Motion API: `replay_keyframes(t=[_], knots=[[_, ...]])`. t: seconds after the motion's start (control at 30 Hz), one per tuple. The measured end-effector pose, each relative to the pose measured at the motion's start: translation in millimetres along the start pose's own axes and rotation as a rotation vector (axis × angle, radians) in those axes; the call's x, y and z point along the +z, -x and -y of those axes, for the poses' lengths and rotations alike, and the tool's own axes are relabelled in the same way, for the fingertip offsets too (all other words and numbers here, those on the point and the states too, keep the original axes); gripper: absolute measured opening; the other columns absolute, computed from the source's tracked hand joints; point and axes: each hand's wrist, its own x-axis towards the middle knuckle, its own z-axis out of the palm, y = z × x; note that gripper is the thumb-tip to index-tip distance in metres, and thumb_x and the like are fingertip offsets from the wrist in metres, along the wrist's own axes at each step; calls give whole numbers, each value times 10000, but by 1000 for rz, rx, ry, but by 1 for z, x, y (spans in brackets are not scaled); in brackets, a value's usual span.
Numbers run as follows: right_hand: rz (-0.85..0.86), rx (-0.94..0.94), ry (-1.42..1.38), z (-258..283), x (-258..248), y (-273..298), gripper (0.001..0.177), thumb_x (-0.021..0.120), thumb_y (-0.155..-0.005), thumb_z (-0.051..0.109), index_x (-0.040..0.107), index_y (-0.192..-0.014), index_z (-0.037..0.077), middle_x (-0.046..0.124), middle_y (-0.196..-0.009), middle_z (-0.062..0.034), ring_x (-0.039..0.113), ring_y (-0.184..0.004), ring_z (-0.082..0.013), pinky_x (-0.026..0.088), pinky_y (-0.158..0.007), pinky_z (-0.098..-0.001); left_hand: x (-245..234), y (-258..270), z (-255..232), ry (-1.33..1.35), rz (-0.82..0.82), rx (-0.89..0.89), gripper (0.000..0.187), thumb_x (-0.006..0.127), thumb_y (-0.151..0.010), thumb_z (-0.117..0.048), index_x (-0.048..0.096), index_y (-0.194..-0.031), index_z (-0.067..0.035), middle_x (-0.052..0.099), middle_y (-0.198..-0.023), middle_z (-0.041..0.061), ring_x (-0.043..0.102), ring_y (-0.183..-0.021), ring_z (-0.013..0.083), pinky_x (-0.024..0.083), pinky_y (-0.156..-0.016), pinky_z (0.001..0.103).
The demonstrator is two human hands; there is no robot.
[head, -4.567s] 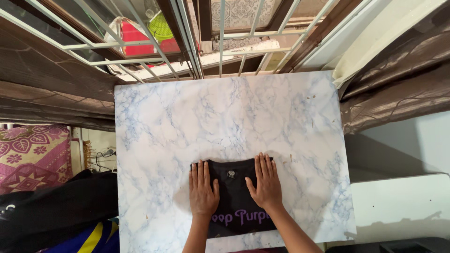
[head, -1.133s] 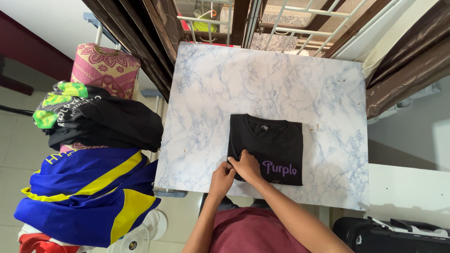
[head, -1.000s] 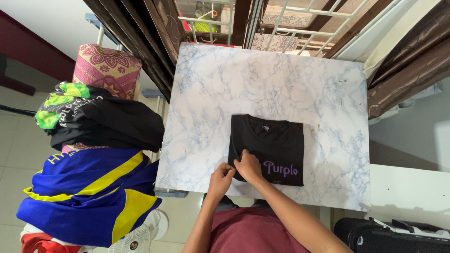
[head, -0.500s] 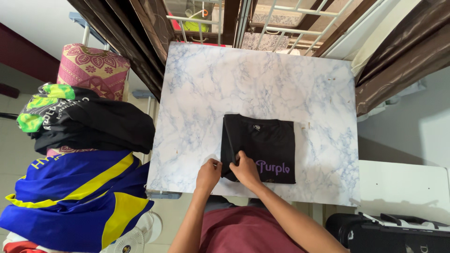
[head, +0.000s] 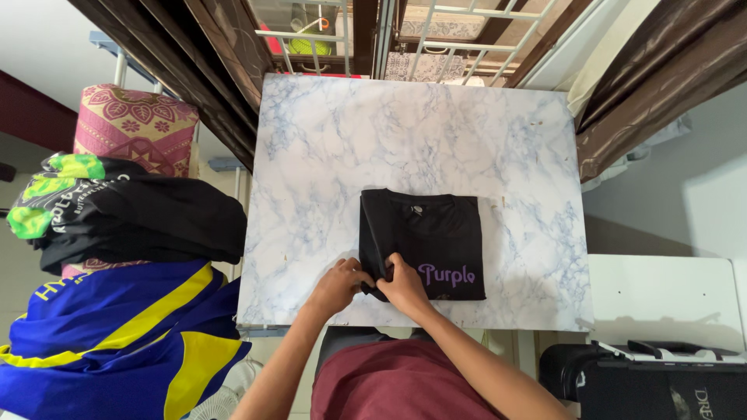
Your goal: The person folds a black shirt on a marble-topped table and places it into an open suitcase.
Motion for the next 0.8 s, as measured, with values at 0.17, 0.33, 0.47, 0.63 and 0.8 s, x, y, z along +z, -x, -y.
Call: replay_keyframes(t=[0.17,0.33,0.47,0.63,0.8], knots=[[-15,-35,-31,2,-3,6,329,726,-826,114,566,-1103,38,746,-961,-144,745,-900,-300,582,-783,-400,2,-17,12,-155,143,110,262,682,-863,-51,793,-987,-254,640,-1091,35,572,-1110,267,486,-946,408],[-65,-64,-21,3,-4,13,329,716,-828,103,568,-1112,30,729,-939,-153,736,-855,-311,570,-748,-411,14,-41,18,-257,259,148,209,626,-928,-108,740,-1078,-200,588,-1142,69,515,-1174,279,439,-986,447],[-128,-84,-28,3,-6,16,303,716,-841,102,578,-1098,21,728,-918,-160,732,-819,-316,556,-724,-419,21,-52,15,-349,271,171,208,623,-892,-163,746,-1060,-158,596,-1158,94,513,-1178,282,427,-1002,429],[-157,-36,-79,4,-8,22,308,706,-850,93,578,-1123,30,732,-910,-143,733,-815,-306,557,-712,-411,17,-55,0,-393,295,121,268,627,-916,-306,755,-1068,-127,610,-1147,116,514,-1186,283,417,-1007,415],[-159,-10,-53,7,-7,25,312,708,-863,103,575,-1136,33,725,-907,-141,733,-800,-299,555,-705,-415,17,-59,3,-392,296,122,319,654,-881,-323,756,-1124,-142,603,-1158,129,508,-1174,305,411,-994,441]])
